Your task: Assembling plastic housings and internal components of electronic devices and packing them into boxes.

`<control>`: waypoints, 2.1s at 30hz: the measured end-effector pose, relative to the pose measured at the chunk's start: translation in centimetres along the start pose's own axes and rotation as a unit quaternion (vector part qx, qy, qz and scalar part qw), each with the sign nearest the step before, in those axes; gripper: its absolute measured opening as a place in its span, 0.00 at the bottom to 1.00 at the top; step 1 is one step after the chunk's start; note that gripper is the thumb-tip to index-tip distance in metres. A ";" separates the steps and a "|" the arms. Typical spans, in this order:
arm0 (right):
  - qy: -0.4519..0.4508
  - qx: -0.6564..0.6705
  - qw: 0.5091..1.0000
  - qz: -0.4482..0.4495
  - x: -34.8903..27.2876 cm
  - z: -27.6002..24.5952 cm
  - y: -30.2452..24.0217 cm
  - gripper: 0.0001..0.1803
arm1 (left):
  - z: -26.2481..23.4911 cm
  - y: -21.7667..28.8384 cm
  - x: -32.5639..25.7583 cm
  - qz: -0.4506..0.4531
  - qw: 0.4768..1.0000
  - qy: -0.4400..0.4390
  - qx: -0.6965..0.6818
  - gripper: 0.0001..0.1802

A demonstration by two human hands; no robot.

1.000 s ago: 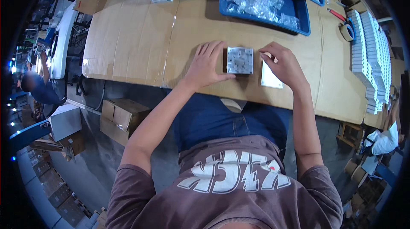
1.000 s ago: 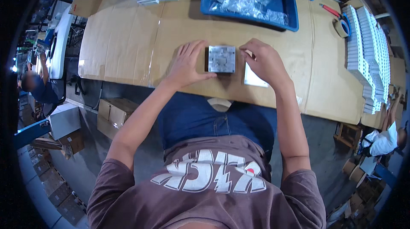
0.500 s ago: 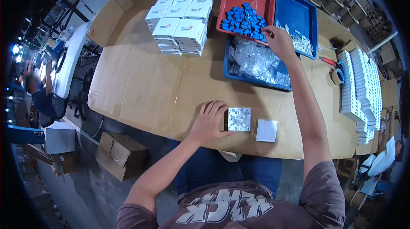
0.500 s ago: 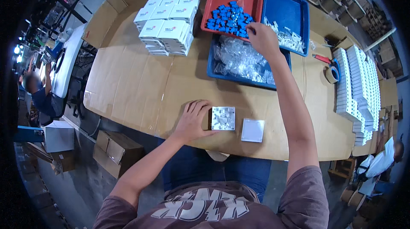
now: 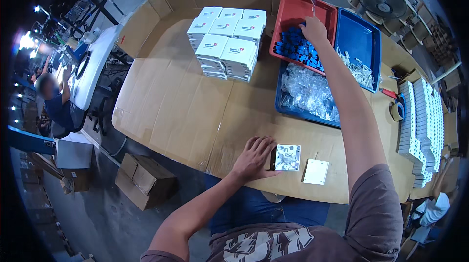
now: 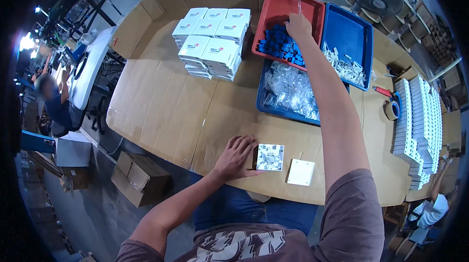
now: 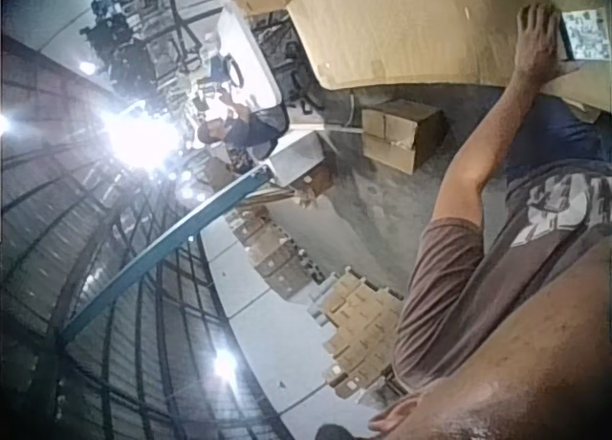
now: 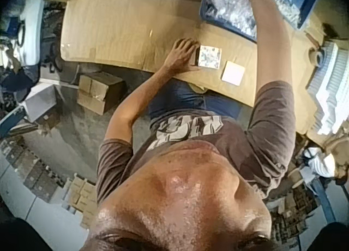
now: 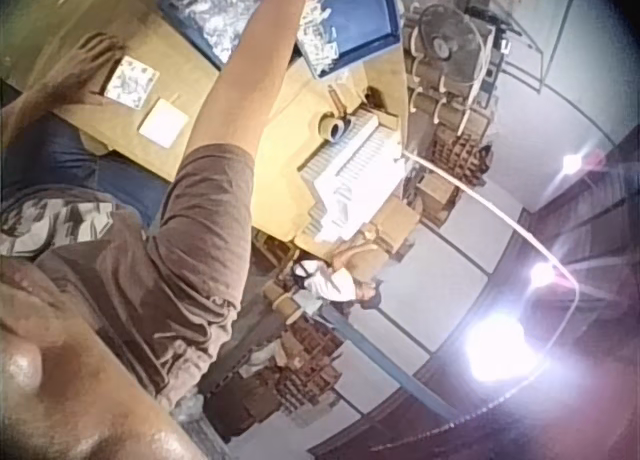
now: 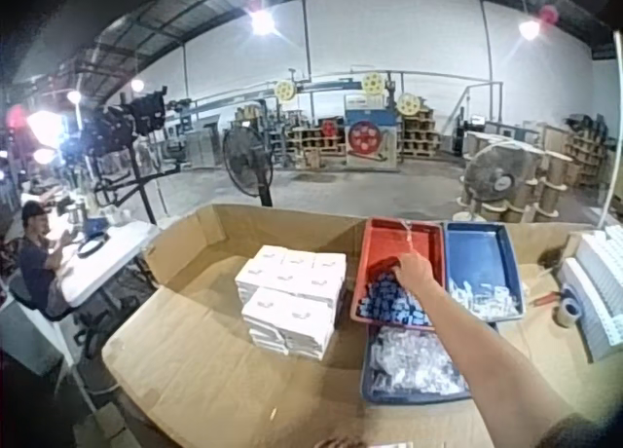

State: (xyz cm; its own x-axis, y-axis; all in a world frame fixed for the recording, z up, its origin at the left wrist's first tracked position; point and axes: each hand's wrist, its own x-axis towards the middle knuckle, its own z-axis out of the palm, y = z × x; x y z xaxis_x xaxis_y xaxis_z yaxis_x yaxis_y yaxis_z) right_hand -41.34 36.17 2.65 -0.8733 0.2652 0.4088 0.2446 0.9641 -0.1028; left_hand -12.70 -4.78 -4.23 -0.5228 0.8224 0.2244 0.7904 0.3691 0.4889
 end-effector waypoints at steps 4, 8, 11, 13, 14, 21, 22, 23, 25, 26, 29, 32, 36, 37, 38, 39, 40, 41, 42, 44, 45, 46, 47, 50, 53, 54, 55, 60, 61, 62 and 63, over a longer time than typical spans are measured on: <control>0.036 0.028 0.999 0.007 -0.7 -1.7 -0.9 0.17 | -0.3 0.1 0.0 0.000 1.000 0.008 -0.006 0.49; 0.154 0.214 0.963 -0.051 -3.7 -6.4 -2.4 0.12 | -1.0 0.6 0.2 -0.007 1.000 0.000 -0.027 0.49; 0.218 0.325 0.914 -0.107 -9.6 -12.7 -5.8 0.15 | -0.8 0.6 -0.3 -0.014 1.000 -0.005 -0.023 0.48; 0.230 0.378 0.890 -0.111 -14.2 -16.7 -7.7 0.13 | -0.8 0.8 -0.5 -0.011 1.000 0.004 -0.016 0.48; 0.232 0.373 0.892 -0.108 -16.3 -18.3 -8.4 0.13 | -0.7 0.9 -0.6 -0.011 1.000 0.010 -0.010 0.48; 0.180 0.611 0.766 -0.080 -27.3 -25.1 -10.2 0.22 | 0.3 0.8 -0.7 0.012 0.999 0.038 0.015 0.48; 0.164 0.691 0.701 -0.066 -28.4 -25.6 -10.5 0.26 | 0.4 0.9 -0.8 0.012 0.999 0.045 0.019 0.48; 0.174 0.692 0.694 -0.091 -29.4 -25.9 -10.3 0.30 | 0.3 1.0 -0.7 0.011 0.999 0.031 0.034 0.48; 0.169 0.712 0.678 -0.068 -31.4 -27.0 -10.1 0.29 | 0.3 1.5 -0.8 0.006 0.999 0.028 0.032 0.47; 0.159 0.733 0.660 -0.046 -32.2 -27.5 -10.1 0.28 | 0.3 1.8 -0.8 -0.003 0.999 0.026 0.029 0.47; 0.157 0.767 0.622 -0.015 -34.0 -28.0 -10.0 0.28 | 0.3 2.1 -1.1 0.007 0.999 0.041 0.030 0.47; 0.133 0.785 0.605 0.004 -35.4 -27.0 -9.9 0.25 | 0.6 1.5 -1.6 0.006 0.999 0.047 0.027 0.47; 0.029 0.880 0.454 0.133 -38.2 -23.6 -10.1 0.15 | 1.2 1.0 -1.2 -0.011 0.998 0.052 0.030 0.47; 0.006 0.886 0.428 0.177 -39.3 -22.0 -10.3 0.15 | 1.3 0.7 -1.4 0.002 0.998 0.060 0.036 0.47; -0.015 0.889 0.402 0.220 -40.4 -20.2 -10.3 0.14 | 1.1 1.0 -1.2 -0.003 0.998 0.062 0.032 0.46; -0.040 0.888 0.374 0.263 -41.4 -18.8 -10.4 0.14 | 1.3 0.8 -1.2 -0.005 0.997 0.066 0.028 0.46; -0.051 0.887 0.371 0.270 -42.2 -17.6 -10.4 0.14 | 1.4 0.6 -1.2 -0.005 0.997 0.070 0.024 0.46; -0.072 0.890 0.334 0.303 -42.9 -16.5 -10.4 0.14 | 1.5 0.5 -1.3 -0.016 0.997 0.067 0.021 0.46; -0.090 0.890 0.296 0.335 -43.5 -15.6 -10.1 0.14 | 1.4 0.6 -1.3 -0.015 0.998 0.064 0.004 0.46; -0.122 0.888 0.278 0.344 -44.1 -14.1 -9.5 0.14 | 1.2 0.7 -1.3 -0.019 0.998 0.058 -0.015 0.46; -0.129 0.887 0.290 0.336 -44.2 -13.6 -9.4 0.15 | 1.2 0.7 -1.4 -0.025 0.998 0.056 -0.024 0.46; -0.136 0.885 0.303 0.326 -44.2 -13.1 -9.4 0.16 | 1.1 0.8 -1.4 -0.030 0.998 0.053 -0.033 0.46; -0.144 0.888 0.302 0.316 -44.1 -12.7 -9.5 0.17 | 1.2 0.8 -1.5 -0.034 0.997 0.052 -0.034 0.46; -0.158 0.874 0.315 0.335 -44.1 -12.5 -9.9 0.18 | 1.3 0.9 -1.6 -0.033 0.997 0.065 -0.025 0.47; -0.162 0.870 0.320 0.338 -43.7 -13.6 -10.7 0.21 | 1.2 1.0 -1.6 -0.039 0.998 0.055 -0.007 0.47; -0.158 0.868 0.326 0.340 -43.6 -13.8 -10.9 0.21 | 1.3 0.9 -1.7 -0.042 0.998 0.054 -0.009 0.47; -0.161 0.866 0.326 0.343 -43.6 -13.5 -10.8 0.21 | 1.3 0.8 -1.7 -0.046 0.997 0.055 -0.011 0.46; -0.143 0.691 0.661 0.255 -43.2 -12.8 -10.7 0.19 | 1.1 0.5 -1.5 -0.034 0.998 0.049 -0.027 0.46; -0.123 0.625 0.746 0.195 -43.3 -12.1 -10.4 0.21 | 1.3 0.3 -1.6 -0.025 0.997 0.058 -0.035 0.46; -0.125 0.623 0.747 0.196 -43.0 -12.1 -10.4 0.21 | 1.2 0.2 -1.6 -0.027 0.997 0.058 -0.037 0.46; -0.109 0.515 0.842 0.117 -42.7 -12.1 -10.4 0.22 | 1.2 0.1 -1.6 -0.023 0.998 0.051 -0.030 0.47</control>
State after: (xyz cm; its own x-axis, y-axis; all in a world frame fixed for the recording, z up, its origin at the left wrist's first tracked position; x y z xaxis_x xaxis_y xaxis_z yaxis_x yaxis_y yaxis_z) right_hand -1.50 14.65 -2.78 -0.9357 0.3369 0.1044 0.0231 0.3538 -0.9351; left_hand -11.39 -5.58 -5.52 -0.5900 0.7559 0.2839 0.7461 0.3760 0.5494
